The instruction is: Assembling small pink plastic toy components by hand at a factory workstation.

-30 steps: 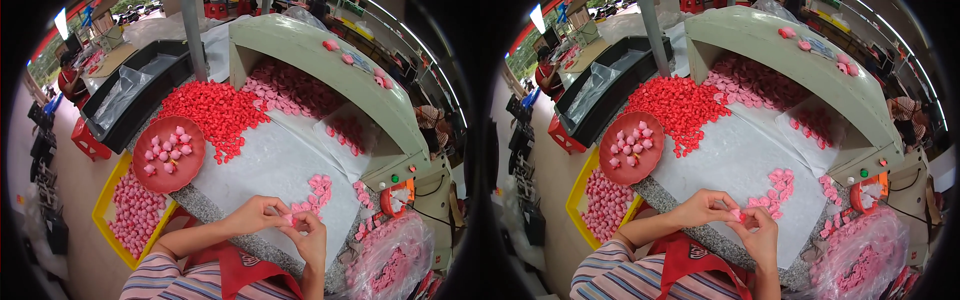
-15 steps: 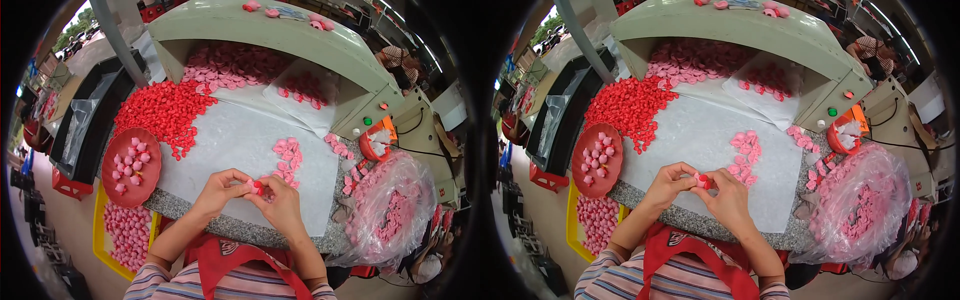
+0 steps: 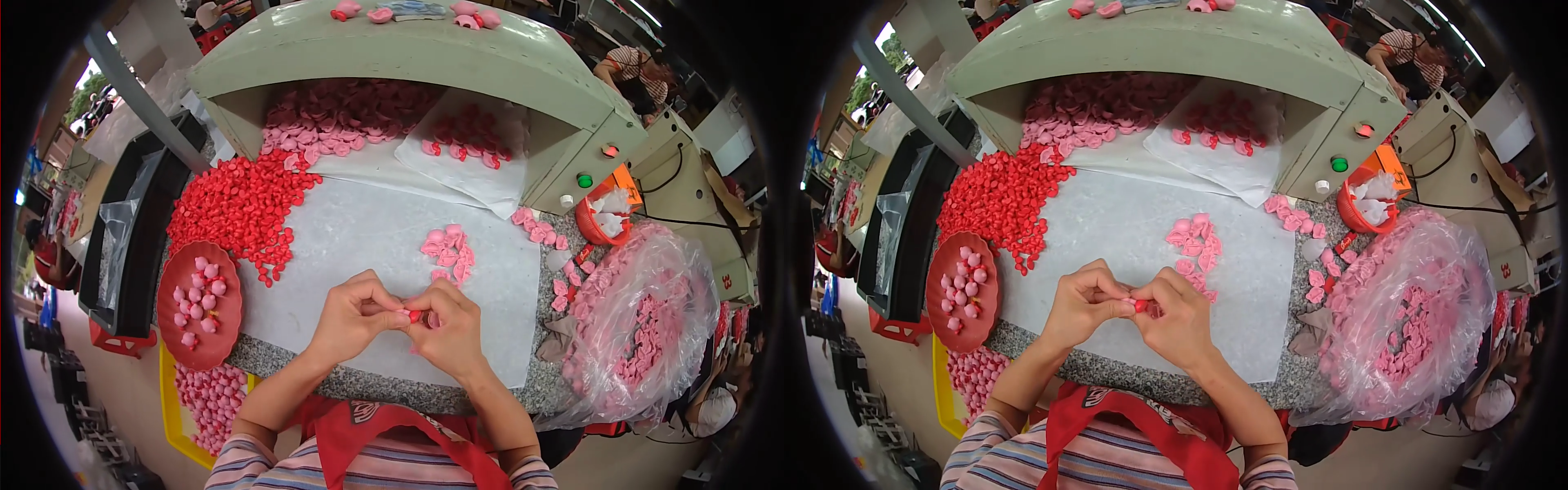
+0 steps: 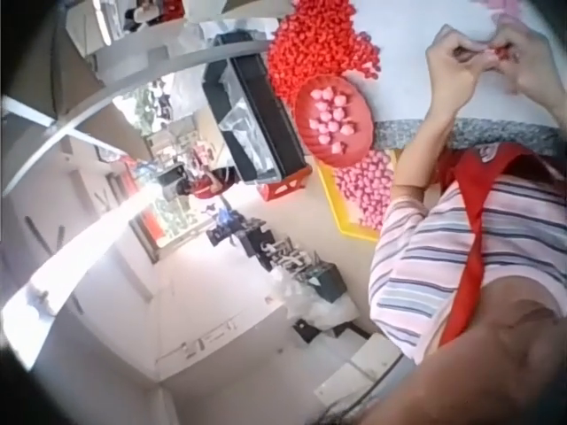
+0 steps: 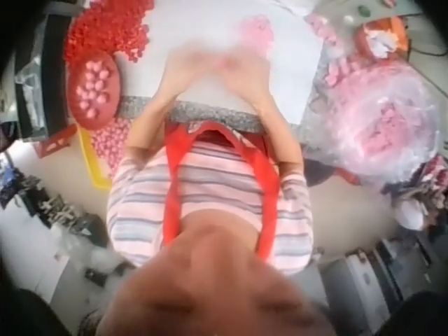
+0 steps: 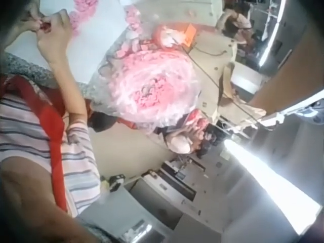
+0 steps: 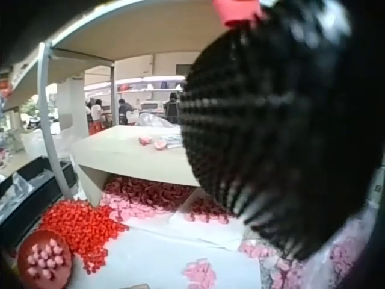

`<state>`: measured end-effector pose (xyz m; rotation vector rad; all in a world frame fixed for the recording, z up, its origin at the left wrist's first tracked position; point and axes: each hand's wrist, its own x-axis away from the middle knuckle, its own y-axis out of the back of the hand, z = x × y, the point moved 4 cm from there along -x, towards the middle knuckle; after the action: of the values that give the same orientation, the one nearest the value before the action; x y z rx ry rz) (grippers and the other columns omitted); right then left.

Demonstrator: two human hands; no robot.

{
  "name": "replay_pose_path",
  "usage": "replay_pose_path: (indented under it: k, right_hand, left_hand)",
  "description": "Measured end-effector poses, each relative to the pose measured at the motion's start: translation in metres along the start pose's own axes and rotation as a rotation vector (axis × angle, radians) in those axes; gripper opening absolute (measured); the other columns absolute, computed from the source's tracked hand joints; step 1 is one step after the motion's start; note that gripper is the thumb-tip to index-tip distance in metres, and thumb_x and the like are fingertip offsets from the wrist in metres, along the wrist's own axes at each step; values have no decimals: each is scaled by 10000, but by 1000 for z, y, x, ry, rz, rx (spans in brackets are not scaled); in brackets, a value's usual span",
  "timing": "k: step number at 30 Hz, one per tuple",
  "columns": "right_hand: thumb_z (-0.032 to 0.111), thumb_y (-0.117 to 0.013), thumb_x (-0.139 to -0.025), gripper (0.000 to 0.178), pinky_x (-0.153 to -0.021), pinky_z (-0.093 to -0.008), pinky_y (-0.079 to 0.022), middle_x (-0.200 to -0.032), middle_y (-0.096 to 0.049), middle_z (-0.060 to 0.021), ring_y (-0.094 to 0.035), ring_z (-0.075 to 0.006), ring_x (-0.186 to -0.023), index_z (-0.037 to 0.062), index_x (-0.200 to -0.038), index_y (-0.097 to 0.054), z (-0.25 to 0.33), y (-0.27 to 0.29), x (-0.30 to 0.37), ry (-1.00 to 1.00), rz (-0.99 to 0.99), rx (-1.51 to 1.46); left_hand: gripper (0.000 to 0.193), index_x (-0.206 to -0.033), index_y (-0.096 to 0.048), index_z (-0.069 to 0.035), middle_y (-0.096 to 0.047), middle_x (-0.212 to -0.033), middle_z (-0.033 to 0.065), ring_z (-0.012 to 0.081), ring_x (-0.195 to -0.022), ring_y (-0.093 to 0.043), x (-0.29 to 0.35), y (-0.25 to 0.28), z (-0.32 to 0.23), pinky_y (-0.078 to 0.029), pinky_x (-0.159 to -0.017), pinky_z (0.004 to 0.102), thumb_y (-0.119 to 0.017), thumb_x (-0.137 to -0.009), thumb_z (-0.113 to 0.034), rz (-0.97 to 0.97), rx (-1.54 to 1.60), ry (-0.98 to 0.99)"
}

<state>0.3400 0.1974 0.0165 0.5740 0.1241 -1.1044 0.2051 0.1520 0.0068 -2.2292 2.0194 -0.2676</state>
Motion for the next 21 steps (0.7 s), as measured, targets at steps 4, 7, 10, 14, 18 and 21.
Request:
replay_pose_path:
  k: [4, 7, 10, 14, 18, 21]
  right_hand:
    - [44, -748, -614, 189, -496, -276, -459, -678, -528, -42, -547, -155, -548, 40, -714, -588, -27, 22, -12, 9, -104, 75]
    - [78, -780, -606, 420, -612, -306, -471, -845, -538, -90, -562, -207, -718, 31, -961, -561, -57, 50, -43, -61, -222, 318]
    - [111, -784, -638, 686, -695, -323, -470, -1014, -511, -109, -547, -243, -882, 36, -1224, -436, -49, 77, -70, 23, -386, 624]
    - [80, -719, -728, 476, -703, -312, -475, -1066, -520, -103, -558, -208, -896, 34, -1158, -519, -43, 66, -67, -119, -237, 502]
    - [30, -658, -766, 225, -629, -289, -496, -979, -595, -92, -604, -173, -759, 18, -987, -617, -26, 26, -68, -41, -92, 245]
    - [37, -621, -789, 149, -622, -277, -498, -873, -634, -95, -623, -147, -751, 2, -933, -632, -15, -42, -91, 57, 103, 151]
  left_hand:
    - [110, -747, -569, 34, -553, -832, 71, 180, -816, -624, -50, -12, 22, -542, -742, 298, -659, -733, 96, 167, 29, 61]
    - [104, -751, -575, 16, -561, -818, 59, 158, -787, -613, -126, -31, 32, -533, -706, 286, -669, -740, 58, 243, 1, 10]
    - [116, -756, -572, 16, -563, -813, 87, 199, -777, -603, -209, -53, 39, -513, -670, 299, -680, -715, 24, -16, -275, -512]
    - [139, -774, -589, 10, -516, -900, 158, 334, -797, -547, -271, -48, 76, -472, -711, 399, -638, -644, 16, -231, -750, -766]
    - [313, -961, -581, -14, -487, -1072, 196, 375, -1040, -459, -230, -56, 68, -429, -868, 399, -617, -657, -84, -287, -984, -807]
    - [368, -1029, -563, -25, -459, -1119, 211, 401, -1117, -412, -119, -12, 76, -407, -917, 397, -616, -706, -193, -182, -885, -858]
